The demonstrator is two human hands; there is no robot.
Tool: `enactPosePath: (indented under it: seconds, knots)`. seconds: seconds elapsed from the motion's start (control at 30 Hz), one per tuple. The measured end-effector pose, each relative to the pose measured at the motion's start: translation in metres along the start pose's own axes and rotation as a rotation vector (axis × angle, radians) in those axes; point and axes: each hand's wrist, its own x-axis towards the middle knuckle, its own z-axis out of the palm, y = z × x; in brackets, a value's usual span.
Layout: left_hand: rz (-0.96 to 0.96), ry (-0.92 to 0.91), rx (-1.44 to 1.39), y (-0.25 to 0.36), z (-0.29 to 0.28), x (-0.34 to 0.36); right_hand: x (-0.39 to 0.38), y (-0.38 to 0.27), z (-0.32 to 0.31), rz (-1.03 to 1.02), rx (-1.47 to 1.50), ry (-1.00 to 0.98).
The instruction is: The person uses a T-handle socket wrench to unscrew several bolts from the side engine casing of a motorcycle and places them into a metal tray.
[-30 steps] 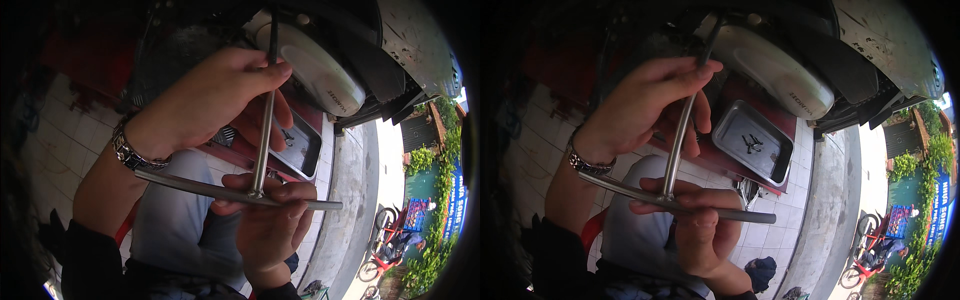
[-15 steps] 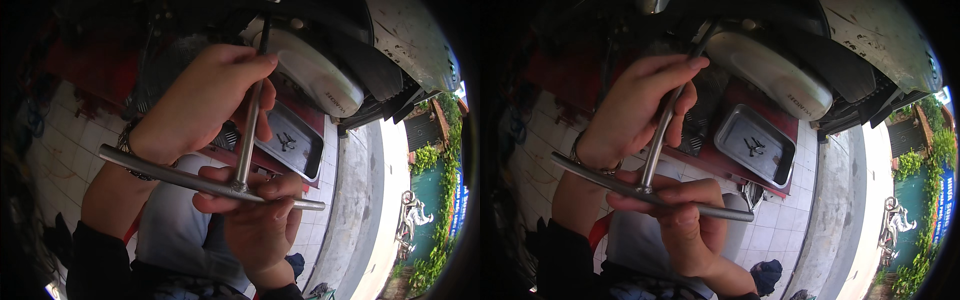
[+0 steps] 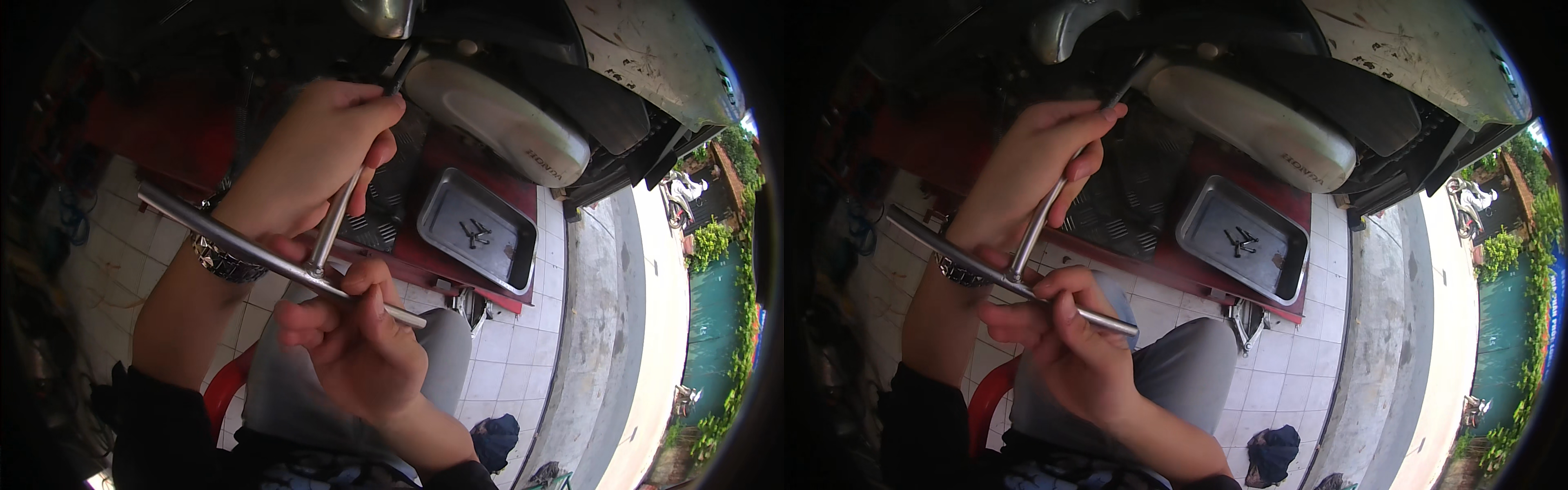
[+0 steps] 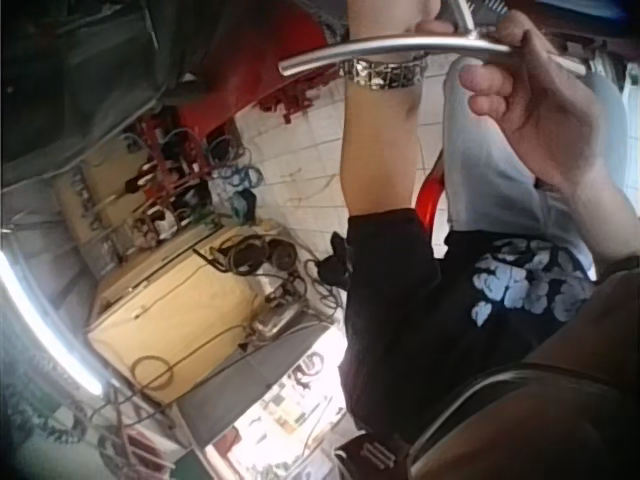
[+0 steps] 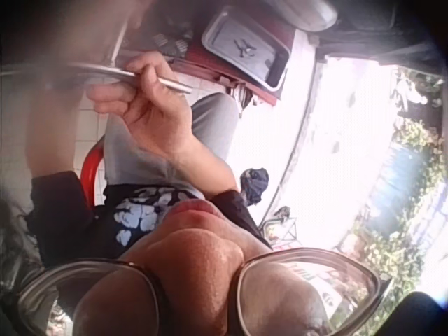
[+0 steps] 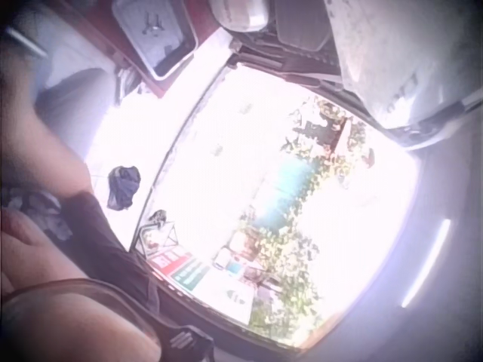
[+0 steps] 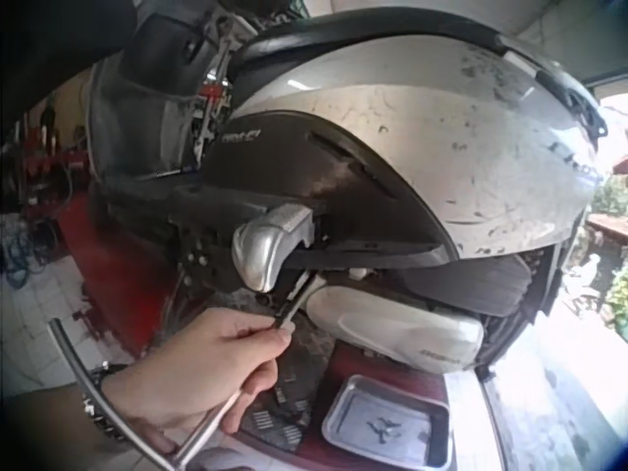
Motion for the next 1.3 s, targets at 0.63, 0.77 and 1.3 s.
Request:
enactPosePath:
  seconds: [0.63,0.77,1.3]
  knots:
    - [1.41,0.656,1.067,0.017,-0.026,-0.12,0.018,0.004,-0.005,-0.376,-0.729,0.265]
    - [1.15,0.262,1.531,0.027,-0.031,-0.1,0.02,0.004,-0.02,-0.32,-0.702,0.228]
    - [1.361,0.364,1.573,0.028,-0.025,-0.071,0.048,0.01,0.025,-0.674,-0.121,-0.317]
